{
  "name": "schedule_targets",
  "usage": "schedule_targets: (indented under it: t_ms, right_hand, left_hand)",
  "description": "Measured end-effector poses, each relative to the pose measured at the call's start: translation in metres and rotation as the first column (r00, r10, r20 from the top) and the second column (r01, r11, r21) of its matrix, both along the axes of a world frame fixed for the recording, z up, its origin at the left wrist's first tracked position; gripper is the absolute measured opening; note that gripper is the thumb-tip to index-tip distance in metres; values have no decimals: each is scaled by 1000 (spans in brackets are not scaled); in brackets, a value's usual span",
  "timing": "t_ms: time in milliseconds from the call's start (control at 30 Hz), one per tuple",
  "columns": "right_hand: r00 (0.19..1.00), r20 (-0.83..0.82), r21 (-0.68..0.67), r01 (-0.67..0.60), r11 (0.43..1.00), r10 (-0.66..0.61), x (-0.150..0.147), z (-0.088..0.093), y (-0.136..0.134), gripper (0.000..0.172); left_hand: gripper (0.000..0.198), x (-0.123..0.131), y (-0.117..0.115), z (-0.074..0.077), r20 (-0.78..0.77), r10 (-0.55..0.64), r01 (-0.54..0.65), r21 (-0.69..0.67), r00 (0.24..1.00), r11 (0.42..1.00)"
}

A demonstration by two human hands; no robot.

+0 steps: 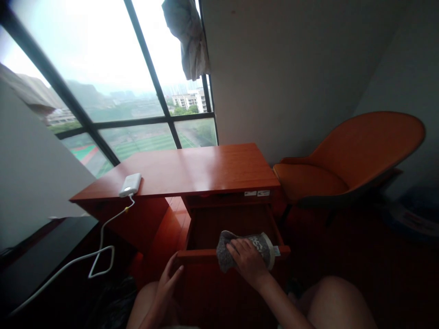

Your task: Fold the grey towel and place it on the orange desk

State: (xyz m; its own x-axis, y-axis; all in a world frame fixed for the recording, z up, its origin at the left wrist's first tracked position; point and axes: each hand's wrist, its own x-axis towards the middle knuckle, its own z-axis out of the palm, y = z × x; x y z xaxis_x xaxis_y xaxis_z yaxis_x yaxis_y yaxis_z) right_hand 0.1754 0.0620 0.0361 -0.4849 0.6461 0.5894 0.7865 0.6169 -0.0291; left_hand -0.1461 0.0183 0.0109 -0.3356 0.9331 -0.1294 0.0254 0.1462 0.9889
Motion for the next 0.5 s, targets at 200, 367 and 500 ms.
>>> schedule_targets:
  t_ms: [200, 367, 500]
  right_hand:
    - [988, 14, 66, 155, 986, -156, 32, -15, -2, 44]
    - [906, -84, 52, 420, 906, -415, 89, -44, -22, 49]
    - [613, -492, -152, 639, 754, -618, 94, -63, -31, 56]
  left_hand:
    - [75, -4, 23, -28, 51, 16, -19, 46, 999, 999]
    - [77, -1, 18, -35, 62, -9, 4, 77, 998, 997]
    - [76, 4, 14, -26, 22, -8, 6, 72, 1000, 997]
